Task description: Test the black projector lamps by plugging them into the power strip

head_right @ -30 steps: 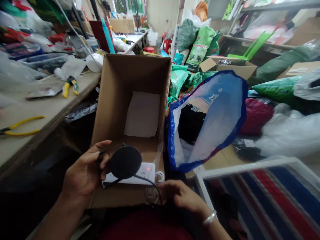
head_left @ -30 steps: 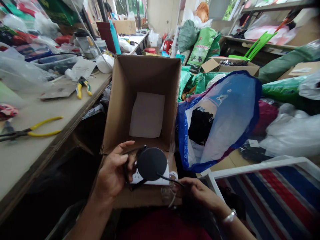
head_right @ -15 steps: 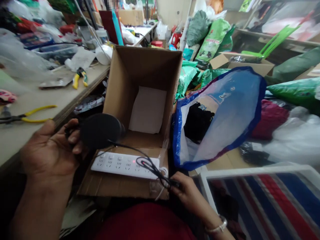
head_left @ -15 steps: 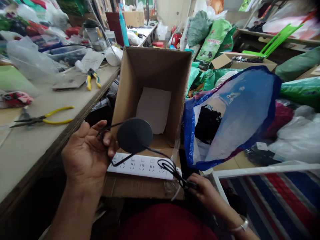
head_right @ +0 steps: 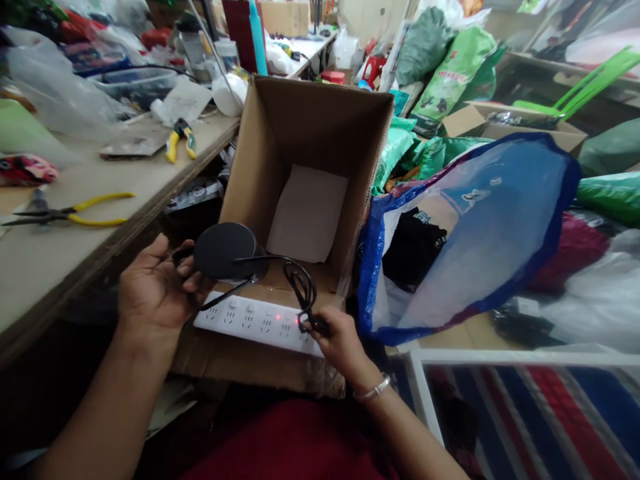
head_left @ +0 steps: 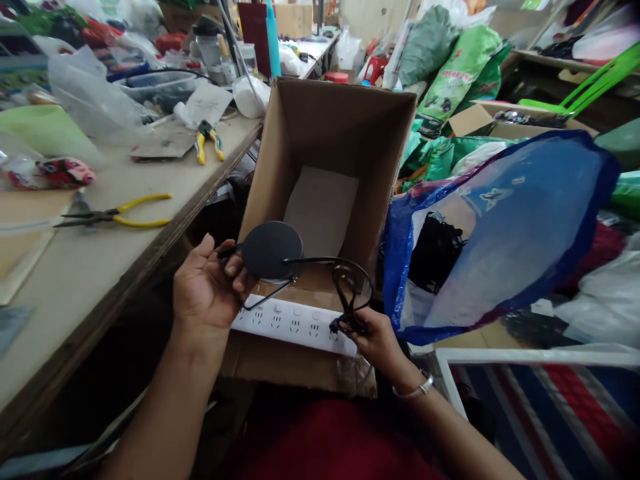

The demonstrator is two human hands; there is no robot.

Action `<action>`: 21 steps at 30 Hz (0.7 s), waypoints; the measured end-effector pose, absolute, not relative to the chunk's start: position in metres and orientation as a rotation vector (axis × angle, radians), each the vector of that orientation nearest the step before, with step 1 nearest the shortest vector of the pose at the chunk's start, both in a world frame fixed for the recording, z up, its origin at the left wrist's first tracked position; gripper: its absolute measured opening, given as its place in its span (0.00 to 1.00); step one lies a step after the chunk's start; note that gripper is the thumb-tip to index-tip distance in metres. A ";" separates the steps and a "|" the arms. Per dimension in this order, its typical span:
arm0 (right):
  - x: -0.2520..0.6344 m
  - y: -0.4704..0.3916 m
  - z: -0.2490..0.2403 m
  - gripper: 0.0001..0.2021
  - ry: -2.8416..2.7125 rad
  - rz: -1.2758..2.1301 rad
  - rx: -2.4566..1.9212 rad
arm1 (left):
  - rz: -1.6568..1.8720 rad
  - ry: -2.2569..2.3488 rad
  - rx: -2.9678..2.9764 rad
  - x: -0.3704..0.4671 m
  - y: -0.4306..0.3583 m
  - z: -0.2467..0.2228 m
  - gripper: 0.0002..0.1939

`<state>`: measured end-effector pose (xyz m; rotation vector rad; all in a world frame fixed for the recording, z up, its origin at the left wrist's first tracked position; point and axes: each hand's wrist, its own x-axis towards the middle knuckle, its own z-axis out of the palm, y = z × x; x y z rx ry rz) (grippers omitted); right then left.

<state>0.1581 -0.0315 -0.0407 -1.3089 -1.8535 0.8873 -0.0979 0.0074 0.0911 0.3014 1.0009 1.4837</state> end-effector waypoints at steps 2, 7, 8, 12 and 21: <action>0.160 -0.033 -0.035 0.07 -1.928 0.847 -1.308 | 1.487 0.996 0.280 -0.094 0.008 0.089 0.20; 0.159 -0.036 -0.020 0.06 -2.085 0.744 -1.314 | 1.472 1.011 0.230 -0.084 0.010 0.086 0.20; 0.159 -0.036 -0.020 0.06 -2.091 0.732 -1.326 | 1.470 1.010 0.229 -0.083 0.010 0.085 0.20; 0.157 -0.034 -0.025 0.06 -2.095 0.665 -1.314 | 1.463 1.012 0.227 -0.082 0.012 0.080 0.19; 0.154 -0.051 -0.046 0.06 -2.107 0.840 -1.172 | 1.456 0.999 0.158 -0.077 0.015 0.067 0.17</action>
